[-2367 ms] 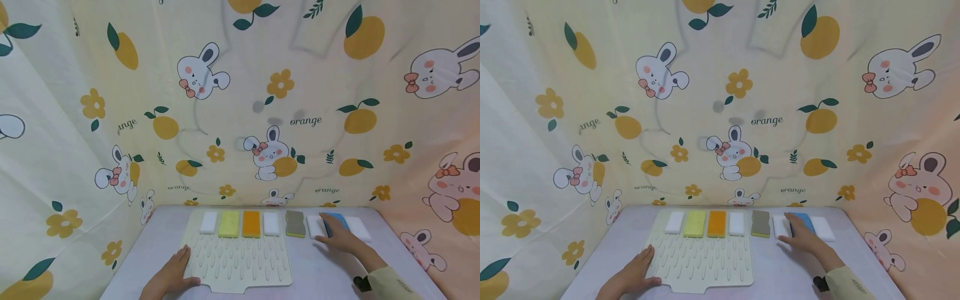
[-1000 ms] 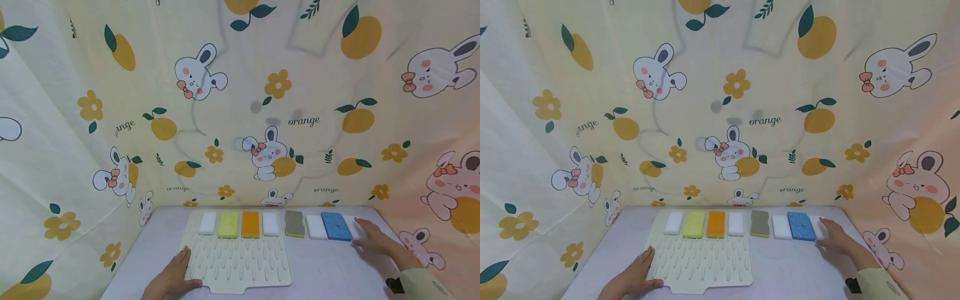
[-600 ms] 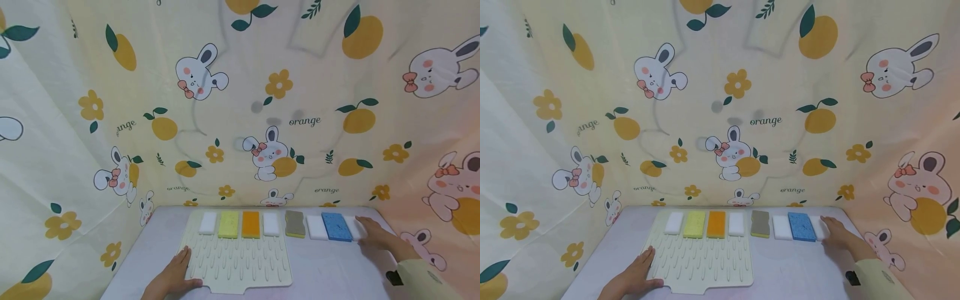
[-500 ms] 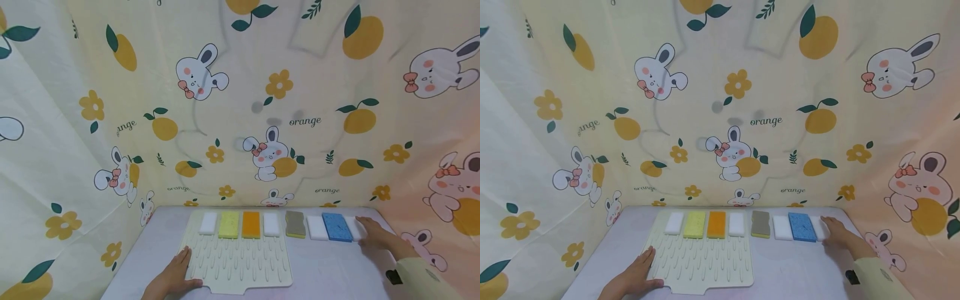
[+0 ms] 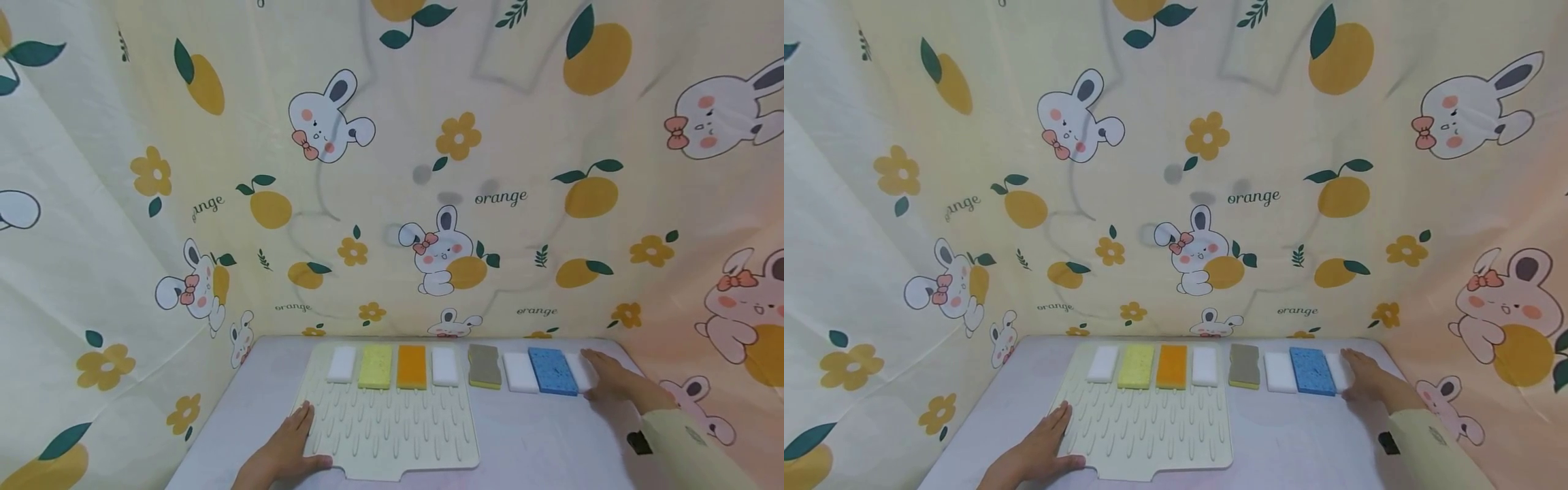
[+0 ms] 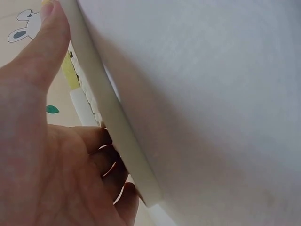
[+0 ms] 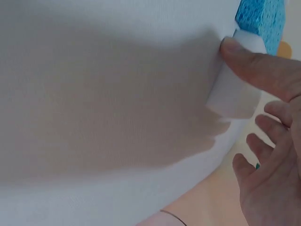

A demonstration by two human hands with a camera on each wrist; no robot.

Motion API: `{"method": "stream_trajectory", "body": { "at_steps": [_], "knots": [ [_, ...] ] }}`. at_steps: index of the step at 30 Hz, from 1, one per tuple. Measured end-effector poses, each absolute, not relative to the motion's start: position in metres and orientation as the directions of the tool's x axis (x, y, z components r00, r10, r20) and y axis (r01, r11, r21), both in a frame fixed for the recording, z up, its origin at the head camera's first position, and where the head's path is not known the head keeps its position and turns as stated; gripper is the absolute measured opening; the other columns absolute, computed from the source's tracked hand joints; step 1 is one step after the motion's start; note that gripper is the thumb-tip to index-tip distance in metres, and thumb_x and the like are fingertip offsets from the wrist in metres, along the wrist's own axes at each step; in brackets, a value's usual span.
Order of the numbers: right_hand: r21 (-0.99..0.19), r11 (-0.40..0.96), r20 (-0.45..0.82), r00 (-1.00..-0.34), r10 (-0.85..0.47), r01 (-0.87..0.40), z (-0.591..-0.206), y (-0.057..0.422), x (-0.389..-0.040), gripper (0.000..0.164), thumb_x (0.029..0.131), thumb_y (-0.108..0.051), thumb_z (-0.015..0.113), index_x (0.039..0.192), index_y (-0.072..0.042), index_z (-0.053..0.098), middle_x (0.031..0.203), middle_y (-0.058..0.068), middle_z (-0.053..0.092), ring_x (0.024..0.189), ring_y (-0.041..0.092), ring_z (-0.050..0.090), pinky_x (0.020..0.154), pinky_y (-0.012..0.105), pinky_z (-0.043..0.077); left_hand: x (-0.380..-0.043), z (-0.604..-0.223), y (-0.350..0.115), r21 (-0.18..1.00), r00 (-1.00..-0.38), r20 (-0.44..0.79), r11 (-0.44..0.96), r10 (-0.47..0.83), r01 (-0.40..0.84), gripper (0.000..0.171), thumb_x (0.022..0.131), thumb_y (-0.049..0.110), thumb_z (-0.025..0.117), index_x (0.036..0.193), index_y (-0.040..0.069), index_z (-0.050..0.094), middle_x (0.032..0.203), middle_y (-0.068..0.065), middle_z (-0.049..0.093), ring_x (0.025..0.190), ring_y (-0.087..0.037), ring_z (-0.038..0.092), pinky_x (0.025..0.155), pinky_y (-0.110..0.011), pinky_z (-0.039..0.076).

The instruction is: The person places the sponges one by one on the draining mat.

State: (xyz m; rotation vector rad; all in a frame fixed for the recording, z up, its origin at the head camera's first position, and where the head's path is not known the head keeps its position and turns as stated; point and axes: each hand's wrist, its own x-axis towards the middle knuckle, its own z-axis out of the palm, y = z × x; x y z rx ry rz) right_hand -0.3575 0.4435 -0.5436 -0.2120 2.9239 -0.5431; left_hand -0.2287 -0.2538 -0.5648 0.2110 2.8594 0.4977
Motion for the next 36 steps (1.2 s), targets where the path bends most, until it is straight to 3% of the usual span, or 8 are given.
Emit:
{"method": "stream_trajectory", "body": {
  "at_steps": [8,17,22,30,36],
  "knots": [
    [-0.364,0.928,-0.200,-0.967,-0.155,-0.073,-0.544,0.448,-0.361,0.112,0.082,-0.020,0.094,0.158,0.018,0.023,0.159,0.048,0.021,0.144,0.069,0.024,0.118,0.080,0.023,-0.227,-0.561,-0.251,0.352,-0.960,-0.202,0.929,0.192,0.111,0.123,0.081,0.066,0.085,0.161,-0.011,0.034,0.171,-0.030,0.030,0.158,-0.049,0.029,0.128,-0.063,0.028],
    [-0.370,0.928,-0.220,-0.968,-0.123,-0.034,-0.540,0.446,-0.366,0.113,0.079,-0.020,0.097,0.156,0.020,0.025,0.153,0.049,0.027,0.133,0.066,0.034,0.114,0.083,0.028,-0.228,-0.561,-0.251,0.349,-0.963,-0.218,0.934,0.160,0.076,0.126,0.078,0.070,0.085,0.163,-0.009,0.034,0.172,-0.028,0.028,0.158,-0.050,0.029,0.127,-0.064,0.028],
    [-0.375,0.925,-0.177,-0.974,-0.140,-0.065,-0.543,0.449,-0.365,0.116,0.077,-0.026,0.098,0.156,0.020,0.027,0.152,0.049,0.030,0.133,0.066,0.035,0.112,0.084,0.029,-0.227,-0.561,-0.253,0.355,-0.962,-0.215,0.931,0.171,0.087,0.125,0.079,0.069,0.085,0.162,-0.010,0.034,0.171,-0.030,0.029,0.157,-0.050,0.029,0.128,-0.063,0.028],
    [-0.345,0.933,-0.057,-0.990,-0.129,-0.102,-0.553,0.454,-0.357,0.122,0.072,-0.044,0.100,0.150,0.022,0.033,0.136,0.048,0.043,0.114,0.057,0.048,0.101,0.082,0.044,-0.227,-0.560,-0.252,0.354,-0.961,-0.223,0.932,0.166,0.079,0.125,0.078,0.067,0.086,0.162,-0.010,0.035,0.171,-0.030,0.029,0.157,-0.051,0.030,0.126,-0.065,0.029],
    [-0.349,0.935,-0.009,-0.997,-0.075,-0.067,-0.550,0.456,-0.348,0.136,0.065,-0.051,0.102,0.151,0.024,0.029,0.138,0.047,0.036,0.117,0.060,0.037,0.099,0.084,0.043,-0.227,-0.560,-0.251,0.362,-0.961,-0.217,0.929,0.169,0.082,0.125,0.079,0.068,0.086,0.162,-0.010,0.034,0.171,-0.030,0.028,0.157,-0.051,0.029,0.127,-0.065,0.028]
  ]
}}
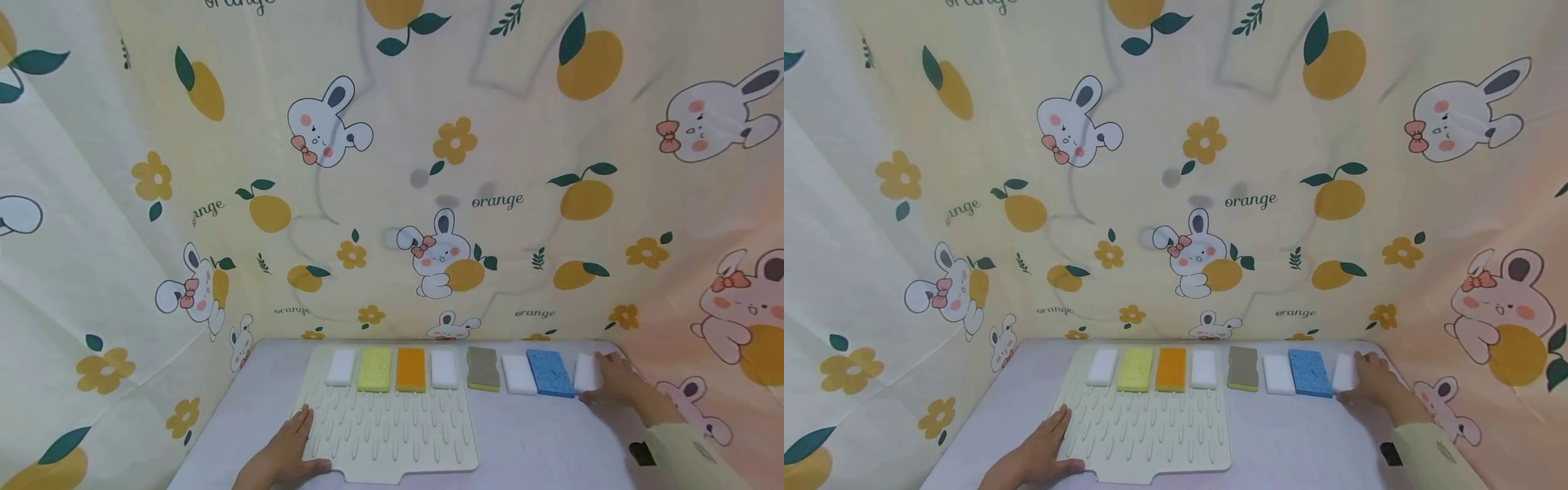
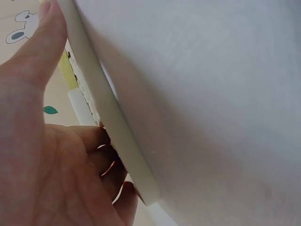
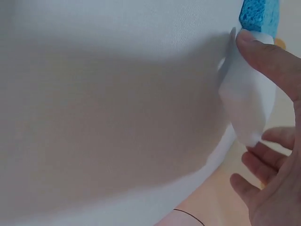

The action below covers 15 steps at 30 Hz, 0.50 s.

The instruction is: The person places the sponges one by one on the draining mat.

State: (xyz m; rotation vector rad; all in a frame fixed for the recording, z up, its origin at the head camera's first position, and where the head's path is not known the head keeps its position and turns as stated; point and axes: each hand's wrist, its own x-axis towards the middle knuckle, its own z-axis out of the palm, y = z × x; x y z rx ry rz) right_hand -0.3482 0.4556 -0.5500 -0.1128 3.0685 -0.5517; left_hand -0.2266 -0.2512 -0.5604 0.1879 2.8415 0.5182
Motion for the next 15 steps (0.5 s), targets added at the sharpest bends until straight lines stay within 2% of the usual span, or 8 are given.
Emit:
{"method": "stream_trajectory", "body": {
  "at_steps": [4,10,15],
  "knots": [
    [-0.372,0.928,-0.009,-1.000,-0.027,-0.022,-0.544,0.454,-0.341,0.138,0.062,-0.054,0.102,0.150,0.024,0.029,0.136,0.045,0.029,0.118,0.060,0.030,0.097,0.085,0.043,-0.227,-0.563,-0.251,0.357,-0.963,-0.216,0.931,0.164,0.079,0.126,0.078,0.069,0.085,0.163,-0.009,0.034,0.172,-0.030,0.028,0.157,-0.051,0.029,0.127,-0.064,0.028],
    [-0.381,0.925,-0.013,-1.000,-0.012,-0.006,-0.533,0.448,-0.332,0.133,0.064,-0.060,0.099,0.145,0.022,0.034,0.134,0.044,0.029,0.116,0.060,0.031,0.096,0.083,0.046,-0.227,-0.564,-0.250,0.344,-0.964,-0.211,0.935,0.163,0.083,0.126,0.078,0.069,0.086,0.162,-0.009,0.034,0.172,-0.029,0.028,0.157,-0.051,0.030,0.126,-0.064,0.029],
    [-0.369,0.929,0.027,-0.999,-0.017,-0.026,-0.530,0.439,-0.326,0.132,0.067,-0.058,0.099,0.148,0.022,0.033,0.139,0.047,0.027,0.117,0.060,0.032,0.097,0.083,0.044,-0.227,-0.564,-0.251,0.348,-0.962,-0.220,0.934,0.161,0.077,0.126,0.079,0.070,0.085,0.163,-0.009,0.033,0.172,-0.029,0.027,0.157,-0.051,0.029,0.126,-0.065,0.029]
  ]
}}
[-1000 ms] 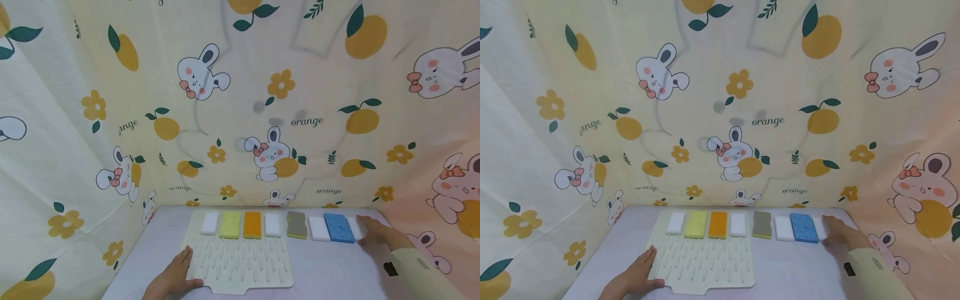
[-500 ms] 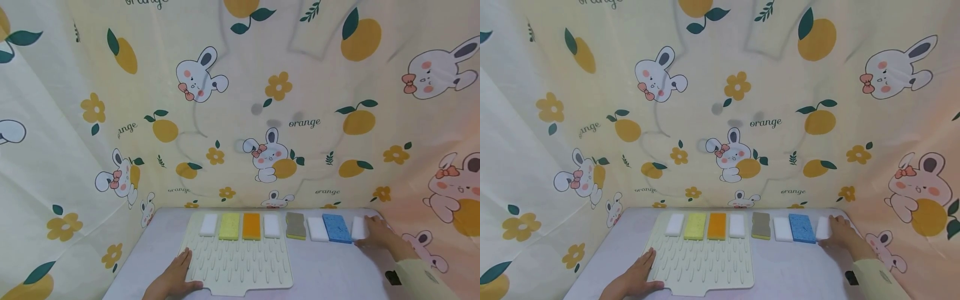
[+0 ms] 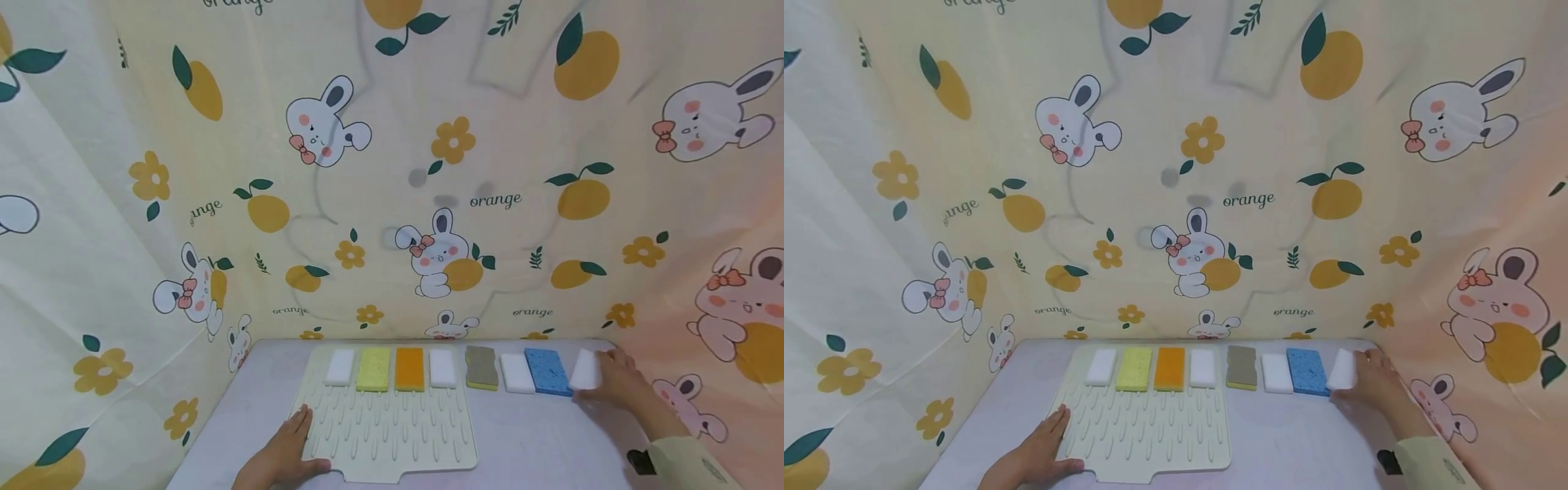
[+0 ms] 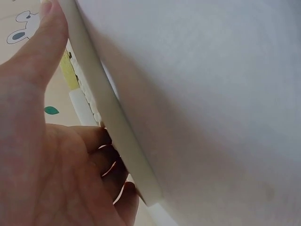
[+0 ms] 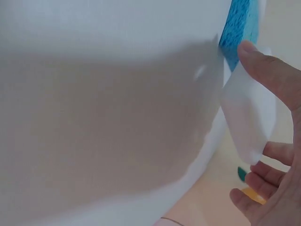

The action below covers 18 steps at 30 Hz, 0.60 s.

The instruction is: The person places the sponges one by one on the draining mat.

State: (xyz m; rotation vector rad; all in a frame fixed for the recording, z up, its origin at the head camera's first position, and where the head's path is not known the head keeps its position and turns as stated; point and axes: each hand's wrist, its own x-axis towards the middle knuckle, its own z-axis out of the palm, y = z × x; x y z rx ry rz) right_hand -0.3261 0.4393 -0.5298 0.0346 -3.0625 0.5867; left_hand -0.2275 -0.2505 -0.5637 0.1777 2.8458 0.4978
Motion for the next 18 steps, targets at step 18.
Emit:
{"method": "stream_trajectory", "body": {
  "at_steps": [18],
  "knots": [
    [-0.438,0.874,0.202,-0.971,-0.131,-0.209,-0.527,0.372,-0.320,0.119,0.074,-0.045,0.099,0.152,0.017,0.036,0.142,0.044,0.046,0.122,0.057,0.046,0.098,0.076,0.046,-0.223,-0.556,-0.250,0.362,-0.961,-0.212,0.928,0.176,0.090,0.126,0.079,0.069,0.085,0.162,-0.010,0.032,0.172,-0.031,0.026,0.158,-0.051,0.028,0.126,-0.066,0.028]
  ]
}}
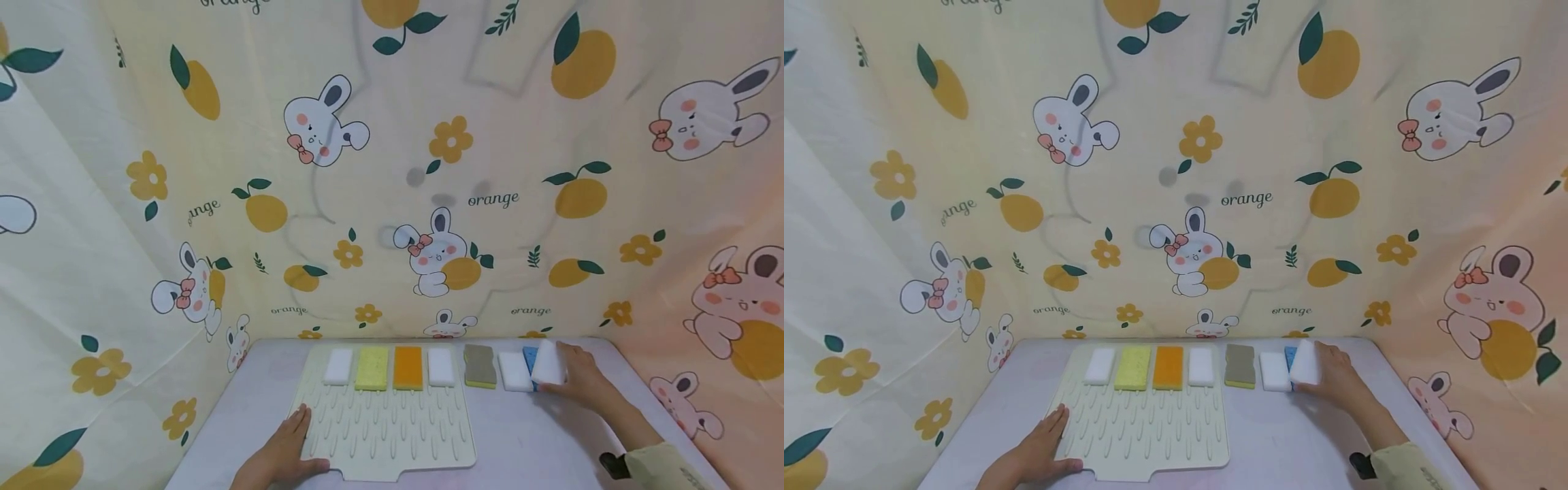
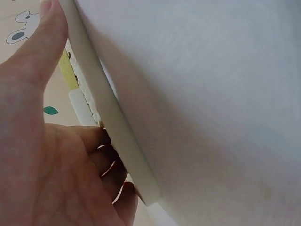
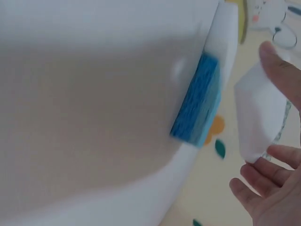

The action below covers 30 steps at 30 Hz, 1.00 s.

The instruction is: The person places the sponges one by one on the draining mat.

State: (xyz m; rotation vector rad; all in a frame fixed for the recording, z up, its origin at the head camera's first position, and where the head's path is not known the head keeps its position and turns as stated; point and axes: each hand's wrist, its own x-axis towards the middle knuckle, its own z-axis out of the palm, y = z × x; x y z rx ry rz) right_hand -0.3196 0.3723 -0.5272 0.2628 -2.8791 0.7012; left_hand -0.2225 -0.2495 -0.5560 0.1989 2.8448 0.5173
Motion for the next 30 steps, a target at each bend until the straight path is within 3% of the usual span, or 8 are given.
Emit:
{"method": "stream_trajectory", "body": {
  "at_steps": [7,12,18,24,30],
  "knots": [
    [-0.472,0.829,0.294,-0.940,-0.173,-0.299,-0.527,0.340,-0.314,0.113,0.073,-0.052,0.099,0.150,0.011,0.044,0.141,0.038,0.055,0.122,0.053,0.053,0.093,0.069,0.051,-0.224,-0.557,-0.249,0.358,-0.960,-0.218,0.930,0.173,0.086,0.126,0.079,0.069,0.085,0.162,-0.010,0.033,0.172,-0.031,0.027,0.157,-0.051,0.028,0.126,-0.066,0.029],
    [-0.514,0.777,0.340,-0.918,-0.205,-0.364,-0.528,0.313,-0.310,0.105,0.075,-0.048,0.099,0.148,0.007,0.048,0.143,0.032,0.057,0.125,0.049,0.055,0.096,0.066,0.052,-0.226,-0.560,-0.252,0.362,-0.961,-0.211,0.928,0.178,0.092,0.129,0.077,0.071,0.084,0.162,-0.010,0.033,0.172,-0.031,0.027,0.157,-0.051,0.028,0.126,-0.066,0.029],
    [-0.492,0.801,0.314,-0.927,-0.203,-0.342,-0.535,0.281,-0.308,0.103,0.079,-0.054,0.095,0.152,0.002,0.048,0.144,0.028,0.058,0.122,0.044,0.058,0.089,0.057,0.058,-0.227,-0.564,-0.254,0.357,-0.961,-0.195,0.927,0.198,0.118,0.128,0.078,0.071,0.084,0.162,-0.011,0.033,0.171,-0.032,0.027,0.157,-0.051,0.029,0.126,-0.066,0.029],
    [-0.472,0.800,0.326,-0.916,-0.232,-0.370,-0.539,0.252,-0.307,0.103,0.080,-0.056,0.093,0.155,0.000,0.050,0.149,0.026,0.058,0.134,0.048,0.056,0.104,0.069,0.052,-0.227,-0.563,-0.254,0.344,-0.960,-0.191,0.930,0.206,0.131,0.126,0.079,0.070,0.084,0.161,-0.011,0.034,0.171,-0.032,0.028,0.157,-0.051,0.030,0.126,-0.064,0.030],
    [-0.525,0.773,0.269,-0.931,-0.247,-0.356,-0.536,0.222,-0.308,0.107,0.081,-0.060,0.091,0.162,-0.008,0.043,0.160,0.021,0.049,0.141,0.043,0.051,0.111,0.068,0.049,-0.228,-0.565,-0.254,0.340,-0.960,-0.196,0.932,0.199,0.124,0.127,0.079,0.070,0.085,0.162,-0.011,0.033,0.171,-0.031,0.028,0.157,-0.051,0.030,0.126,-0.064,0.030]
  ]
}}
